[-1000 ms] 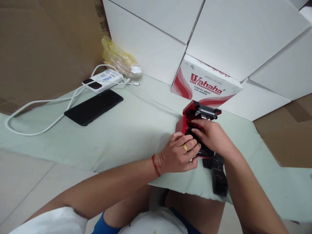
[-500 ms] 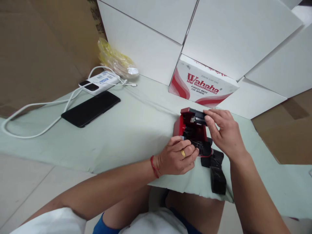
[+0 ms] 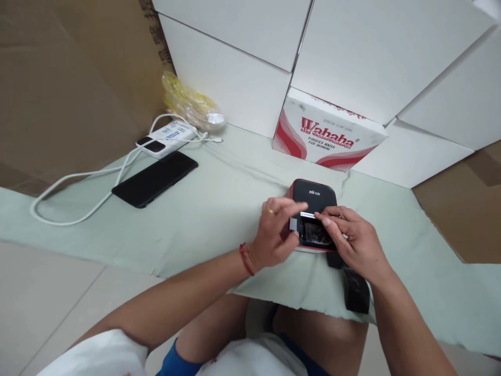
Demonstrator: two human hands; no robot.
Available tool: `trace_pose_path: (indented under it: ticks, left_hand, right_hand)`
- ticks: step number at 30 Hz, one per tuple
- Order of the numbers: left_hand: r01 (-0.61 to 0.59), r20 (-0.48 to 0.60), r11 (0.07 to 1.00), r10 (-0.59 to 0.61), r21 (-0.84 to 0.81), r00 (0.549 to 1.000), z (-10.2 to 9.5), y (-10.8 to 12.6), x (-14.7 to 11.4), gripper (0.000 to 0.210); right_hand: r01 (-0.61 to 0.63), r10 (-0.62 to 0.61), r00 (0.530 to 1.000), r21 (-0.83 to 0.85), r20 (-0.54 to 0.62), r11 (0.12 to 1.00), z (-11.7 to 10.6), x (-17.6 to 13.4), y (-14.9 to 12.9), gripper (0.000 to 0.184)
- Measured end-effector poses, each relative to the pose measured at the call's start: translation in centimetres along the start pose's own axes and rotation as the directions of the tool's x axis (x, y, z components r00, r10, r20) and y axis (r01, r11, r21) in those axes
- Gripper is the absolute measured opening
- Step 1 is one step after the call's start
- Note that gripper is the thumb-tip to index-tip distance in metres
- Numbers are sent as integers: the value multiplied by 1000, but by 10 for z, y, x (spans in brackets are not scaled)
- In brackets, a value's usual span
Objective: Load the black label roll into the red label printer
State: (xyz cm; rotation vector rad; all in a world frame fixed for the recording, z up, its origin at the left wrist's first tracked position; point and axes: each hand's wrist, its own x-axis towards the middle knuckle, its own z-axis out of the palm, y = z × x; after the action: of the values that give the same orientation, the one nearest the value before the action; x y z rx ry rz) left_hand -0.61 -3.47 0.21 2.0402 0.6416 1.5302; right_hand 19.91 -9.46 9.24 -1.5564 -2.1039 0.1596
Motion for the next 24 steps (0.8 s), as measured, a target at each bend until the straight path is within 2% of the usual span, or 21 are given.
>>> trace_pose_path:
  ticks: [2,5,9,11,13,17,22,24]
  left_hand:
    - [250,47,949,-245,-191,968,-2,-11,5,74]
    - [462,176,759,-432,-460,884,1,-23,11,95]
    - [539,305,485,-481,-689,822,8,-25,15,112]
    - [559,361,368,-483,-743,798,10,-23,17,121]
    - [576,390,301,-497,-760,775,11,-22,19,129]
    - [612,420,289,-515,-736,747,11,-26,16,129]
    - [587,410,346,-465,-732,785,14,-34,9,118]
    - [586,399,364,-472,-724,786,16,-37,8,115]
  right_hand:
    - [11,-10,999,7,-41,1000,2,-4,-4,25]
    - [111,-108,990,21,-94,994,7,-20,-14,20]
    - [294,-295,950,-27,-101,955,13,-46,-22,30]
    - [318,-320,941,-35,-107,947,15,-54,-22,36]
    - [318,-319,941,-31,-116,948,16,-57,-21,40]
    - [314,-315,942,-29,-115,949,17,-56,-19,40]
    - [320,-322,940,-36,-108,947,8,-52,-22,33]
    - [227,-229,969,-33,-97,973,0,-44,-21,30]
